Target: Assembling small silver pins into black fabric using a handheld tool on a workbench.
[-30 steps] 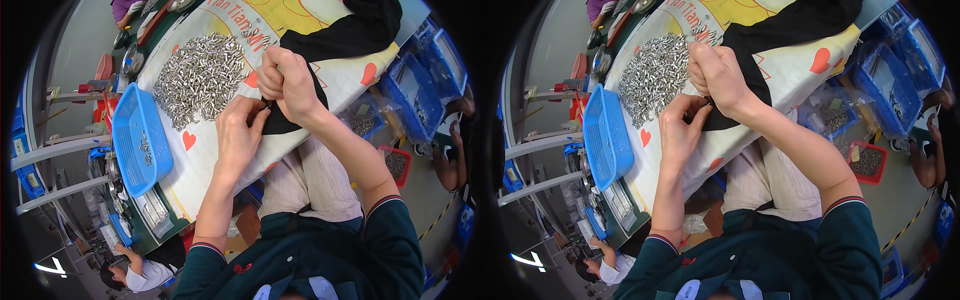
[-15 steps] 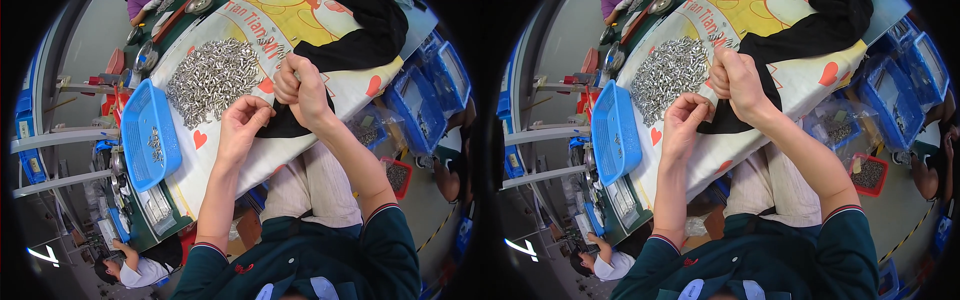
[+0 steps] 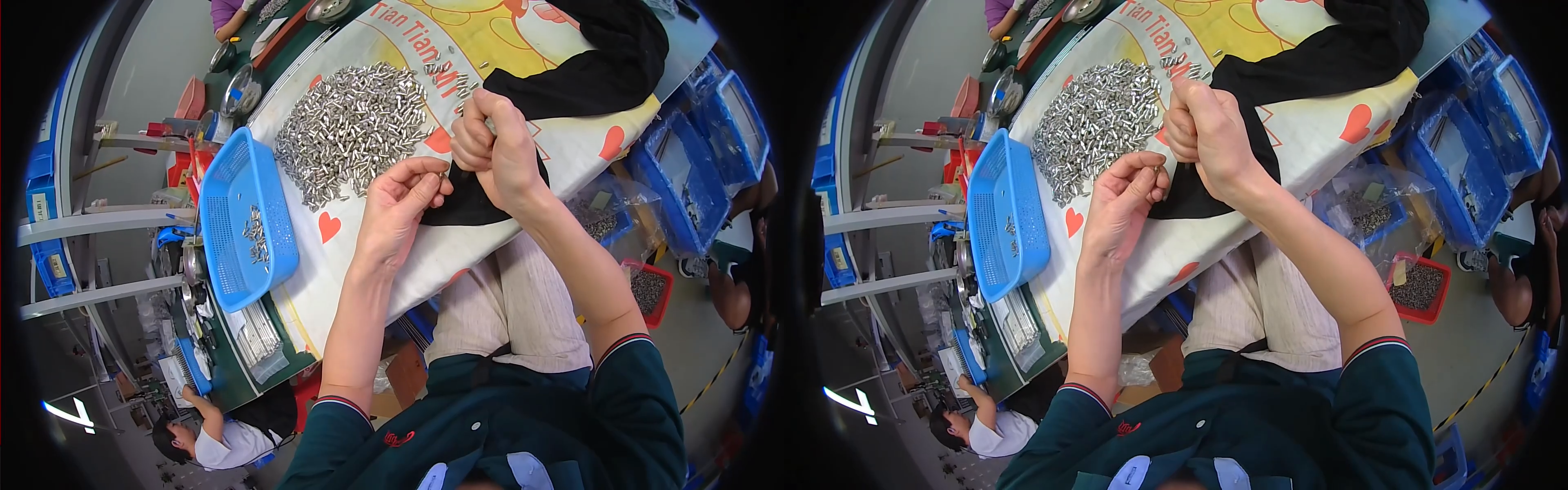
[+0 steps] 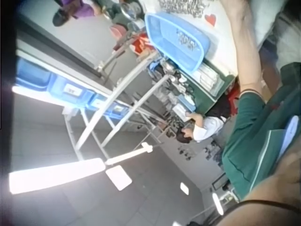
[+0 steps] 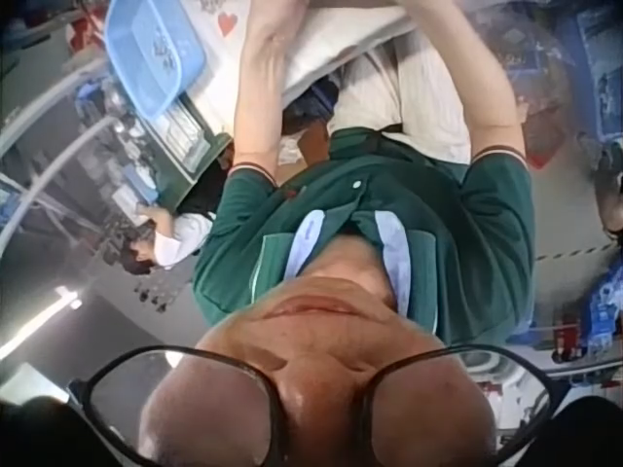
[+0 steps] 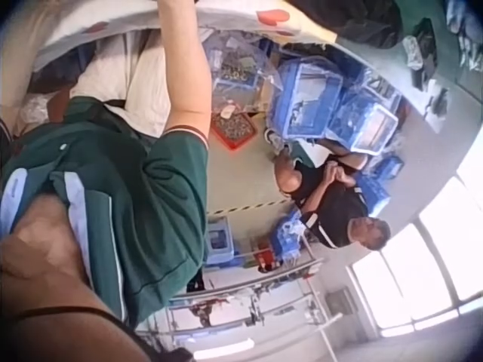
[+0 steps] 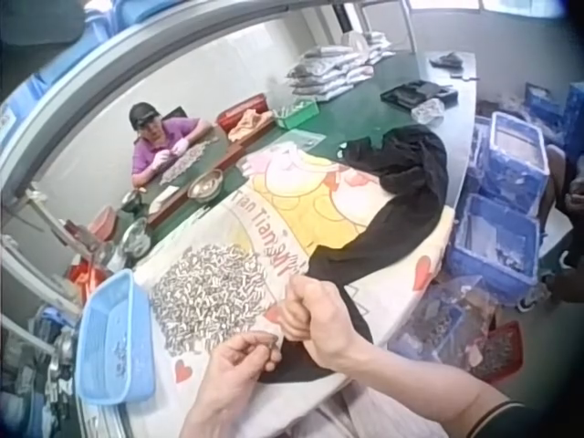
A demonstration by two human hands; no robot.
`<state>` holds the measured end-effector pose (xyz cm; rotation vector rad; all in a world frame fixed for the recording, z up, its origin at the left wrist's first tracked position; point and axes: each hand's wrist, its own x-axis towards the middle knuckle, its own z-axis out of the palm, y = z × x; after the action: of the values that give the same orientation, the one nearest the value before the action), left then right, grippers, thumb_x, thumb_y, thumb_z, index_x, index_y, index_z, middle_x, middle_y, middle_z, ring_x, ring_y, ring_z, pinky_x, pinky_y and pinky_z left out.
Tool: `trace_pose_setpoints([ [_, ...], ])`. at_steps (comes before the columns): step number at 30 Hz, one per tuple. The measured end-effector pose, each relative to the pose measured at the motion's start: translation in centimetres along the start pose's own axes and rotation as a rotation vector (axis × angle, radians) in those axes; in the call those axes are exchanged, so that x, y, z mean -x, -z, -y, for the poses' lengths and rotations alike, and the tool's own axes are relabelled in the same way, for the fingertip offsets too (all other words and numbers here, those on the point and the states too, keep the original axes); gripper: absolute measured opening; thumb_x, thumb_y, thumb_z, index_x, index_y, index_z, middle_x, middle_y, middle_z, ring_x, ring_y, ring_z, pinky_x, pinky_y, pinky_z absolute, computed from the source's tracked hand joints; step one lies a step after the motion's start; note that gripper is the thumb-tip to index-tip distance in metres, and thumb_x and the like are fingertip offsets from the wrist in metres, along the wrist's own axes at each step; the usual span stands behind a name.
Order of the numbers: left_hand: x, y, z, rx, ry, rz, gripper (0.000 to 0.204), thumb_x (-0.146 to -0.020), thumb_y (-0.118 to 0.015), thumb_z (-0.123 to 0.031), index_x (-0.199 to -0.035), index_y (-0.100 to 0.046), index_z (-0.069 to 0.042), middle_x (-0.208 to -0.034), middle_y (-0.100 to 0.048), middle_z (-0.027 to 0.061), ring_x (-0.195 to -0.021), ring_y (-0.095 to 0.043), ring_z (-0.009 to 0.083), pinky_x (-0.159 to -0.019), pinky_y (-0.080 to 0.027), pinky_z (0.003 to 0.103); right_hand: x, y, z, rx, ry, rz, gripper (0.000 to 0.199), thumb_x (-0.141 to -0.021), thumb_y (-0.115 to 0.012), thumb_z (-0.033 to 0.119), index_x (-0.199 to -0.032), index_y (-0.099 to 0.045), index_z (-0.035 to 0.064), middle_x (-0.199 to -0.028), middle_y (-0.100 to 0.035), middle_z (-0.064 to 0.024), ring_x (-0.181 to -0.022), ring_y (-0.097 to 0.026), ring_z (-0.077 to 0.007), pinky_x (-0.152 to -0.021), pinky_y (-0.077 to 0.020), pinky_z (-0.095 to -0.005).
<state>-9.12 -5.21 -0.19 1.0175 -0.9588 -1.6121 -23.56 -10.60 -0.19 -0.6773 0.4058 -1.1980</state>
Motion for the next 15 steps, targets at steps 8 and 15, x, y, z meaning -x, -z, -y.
trace_pose_setpoints([
  [8,0.2,-1.8,0.8,-0.894,-0.305,-0.182,0.006,-0.074,-0.059,0.001,-0.080,-0.058,0.003,-0.070,-0.058,0.0059,-0.057,-0.055,0.0138,-0.055,-0.044,0.026,-0.2,0.4,-0.1,-0.003,0.005,0.001,0.039,-0.088,-0.032,0.026,-0.052,-0.026,0.0103,-0.043,-0.021,0.0028,-0.039,-0.015,-0.0067,-0.038,-0.0148,-0.0239],
  [15,0.2,-1.9,1.1,-1.101,-0.359,-0.194,0.009,-0.068,-0.063,0.000,-0.075,-0.057,0.002,-0.069,-0.054,0.0102,-0.058,-0.052,0.0213,-0.054,-0.043,0.031,0.2,0.9,0.1,-0.111,0.075,0.025,0.039,-0.085,-0.037,0.025,-0.051,-0.026,0.0098,-0.044,-0.023,0.0035,-0.039,-0.016,-0.0056,-0.037,-0.0128,-0.0238],
])
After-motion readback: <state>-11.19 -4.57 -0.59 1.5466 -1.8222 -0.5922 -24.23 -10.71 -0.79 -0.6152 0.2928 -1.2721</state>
